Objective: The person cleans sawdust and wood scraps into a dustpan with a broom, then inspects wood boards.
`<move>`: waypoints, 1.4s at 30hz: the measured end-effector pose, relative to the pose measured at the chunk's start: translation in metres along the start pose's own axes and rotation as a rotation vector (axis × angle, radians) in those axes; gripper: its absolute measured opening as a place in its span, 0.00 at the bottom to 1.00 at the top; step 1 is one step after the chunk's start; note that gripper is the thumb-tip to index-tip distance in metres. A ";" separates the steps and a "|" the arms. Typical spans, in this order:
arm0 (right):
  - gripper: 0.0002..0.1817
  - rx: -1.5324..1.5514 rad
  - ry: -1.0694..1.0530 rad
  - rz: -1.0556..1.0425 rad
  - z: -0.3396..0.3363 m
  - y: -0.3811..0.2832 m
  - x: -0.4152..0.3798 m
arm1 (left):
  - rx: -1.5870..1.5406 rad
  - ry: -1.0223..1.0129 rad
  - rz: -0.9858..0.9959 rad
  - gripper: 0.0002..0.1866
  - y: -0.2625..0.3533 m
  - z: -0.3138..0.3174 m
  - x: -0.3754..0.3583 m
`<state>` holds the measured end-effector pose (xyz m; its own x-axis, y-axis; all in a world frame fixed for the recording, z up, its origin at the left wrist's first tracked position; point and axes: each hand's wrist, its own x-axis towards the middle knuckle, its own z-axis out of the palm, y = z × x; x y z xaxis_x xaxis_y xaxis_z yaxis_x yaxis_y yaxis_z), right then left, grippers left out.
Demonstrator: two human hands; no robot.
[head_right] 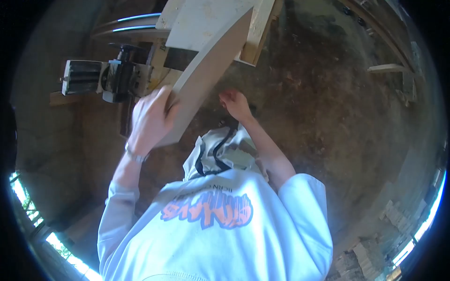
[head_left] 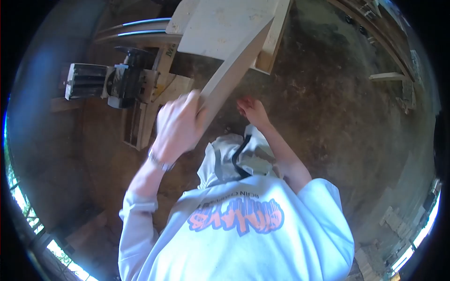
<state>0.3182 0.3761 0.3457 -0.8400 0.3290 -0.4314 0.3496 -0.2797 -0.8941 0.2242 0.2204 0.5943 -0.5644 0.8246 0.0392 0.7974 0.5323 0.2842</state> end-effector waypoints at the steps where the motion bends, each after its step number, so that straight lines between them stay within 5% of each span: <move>1: 0.13 -0.081 0.025 -0.022 0.003 0.004 -0.008 | 0.016 0.019 -0.001 0.07 0.007 0.019 0.022; 4: 0.13 0.008 -0.031 -0.073 0.026 -0.032 -0.018 | 0.032 0.065 -0.018 0.07 0.004 0.032 0.035; 6: 0.13 -0.259 0.062 -0.323 0.024 -0.049 -0.034 | 0.026 0.025 -0.012 0.07 -0.002 0.029 0.018; 7: 0.13 -0.397 0.112 -0.460 0.017 -0.067 -0.036 | 0.011 0.010 -0.027 0.08 -0.007 0.029 0.007; 9: 0.17 -0.692 0.378 -1.069 0.008 -0.118 -0.041 | -0.017 -0.010 -0.064 0.09 -0.010 0.026 -0.012; 11: 0.25 -0.869 0.316 -1.298 0.004 -0.176 -0.039 | 0.003 0.012 -0.076 0.09 -0.008 0.028 -0.019; 14: 0.23 -1.321 -0.154 -1.263 -0.007 -0.237 -0.004 | 0.021 0.057 -0.109 0.09 -0.009 0.029 -0.018; 17: 0.19 -1.566 -0.490 -0.938 -0.042 -0.258 0.063 | 0.022 0.139 -0.133 0.09 -0.002 0.033 -0.018; 21: 0.16 -1.335 -0.704 -1.223 -0.071 -0.249 0.105 | -0.026 0.233 -0.241 0.10 0.009 0.017 -0.023; 23: 0.15 -1.309 -0.693 -1.343 -0.079 -0.231 0.115 | 0.002 0.425 -0.548 0.10 0.022 0.005 -0.033; 24: 0.15 -1.314 -0.678 -1.340 -0.087 -0.226 0.119 | -0.254 0.482 -0.820 0.11 0.031 0.004 -0.041; 26: 0.15 -1.246 -0.741 -1.328 -0.106 -0.229 0.128 | -0.460 0.659 -1.063 0.20 0.039 0.035 -0.087; 30: 0.17 -1.119 -0.902 -1.268 -0.136 -0.254 0.147 | -1.108 1.121 -0.912 0.46 0.104 0.140 -0.100; 31: 0.18 -1.091 -0.935 -1.249 -0.135 -0.262 0.151 | -1.035 1.084 -1.073 0.52 0.119 0.152 -0.076; 32: 0.18 -1.063 -0.965 -1.240 -0.132 -0.266 0.155 | -0.795 0.895 -1.319 0.48 0.129 0.164 -0.054; 34: 0.17 -1.060 -0.979 -1.233 -0.131 -0.266 0.155 | -1.207 1.569 -1.142 0.39 0.112 0.214 -0.042; 36: 0.16 -1.061 -0.954 -1.246 -0.125 -0.262 0.153 | -0.443 1.272 -1.061 0.28 0.093 0.232 -0.039; 38: 0.16 -1.087 -0.940 -1.248 -0.121 -0.263 0.155 | -1.369 1.797 -0.797 0.20 0.074 0.252 -0.061; 42: 0.17 -1.159 -0.978 -1.175 -0.111 -0.274 0.163 | -0.536 1.301 -1.167 0.22 0.087 0.228 -0.035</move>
<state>0.1312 0.6064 0.5065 -0.5868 -0.7850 0.1987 -0.7657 0.4581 -0.4515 0.3621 0.2815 0.3991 -0.7155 -0.6753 0.1788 -0.0790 0.3325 0.9398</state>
